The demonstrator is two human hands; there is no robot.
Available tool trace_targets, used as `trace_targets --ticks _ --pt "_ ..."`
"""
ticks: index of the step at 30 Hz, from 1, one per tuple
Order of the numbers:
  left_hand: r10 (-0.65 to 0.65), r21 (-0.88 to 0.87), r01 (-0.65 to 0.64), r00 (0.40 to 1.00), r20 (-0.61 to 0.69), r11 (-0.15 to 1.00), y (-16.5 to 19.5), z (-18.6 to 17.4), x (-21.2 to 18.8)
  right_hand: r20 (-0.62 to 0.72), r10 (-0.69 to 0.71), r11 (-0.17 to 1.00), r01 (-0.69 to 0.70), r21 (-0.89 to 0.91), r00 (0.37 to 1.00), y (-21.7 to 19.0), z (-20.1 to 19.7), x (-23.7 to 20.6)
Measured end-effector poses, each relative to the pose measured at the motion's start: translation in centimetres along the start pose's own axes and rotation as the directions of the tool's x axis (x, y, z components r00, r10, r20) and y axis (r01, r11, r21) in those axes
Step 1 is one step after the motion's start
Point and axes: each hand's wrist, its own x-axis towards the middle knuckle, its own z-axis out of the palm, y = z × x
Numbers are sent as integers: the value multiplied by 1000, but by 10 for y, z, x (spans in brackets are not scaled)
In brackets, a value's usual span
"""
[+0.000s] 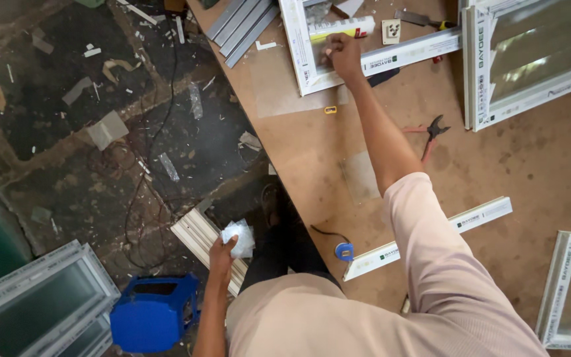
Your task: The person measures a transparent sheet with a tape measure, marks it with a pencil, and scores and cuts it with a utility knife on the workbench. They then position the cut sheet against a window frame, handle several frames on the table, and wipe a frame with a cloth.
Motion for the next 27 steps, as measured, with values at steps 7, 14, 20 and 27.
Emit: trace_targets --ticks 7,14,20,27 --pt "59 64 -59 998 -7 996 7 10 4 -4 -68 971 65 -231 998 -2 2 -1" --pt "-19 45 19 1000 1 999 4 16 5 175 -276 877 322 -355 945 -10 -13 4" --pt "18 -1 -18 1000 26 1000 -3 11 7 472 -120 750 391 -533 874 -26 -9 14" --pt "-21 -49 21 1000 8 999 -4 6 5 411 -96 705 353 -615 906 -35 -6 24"
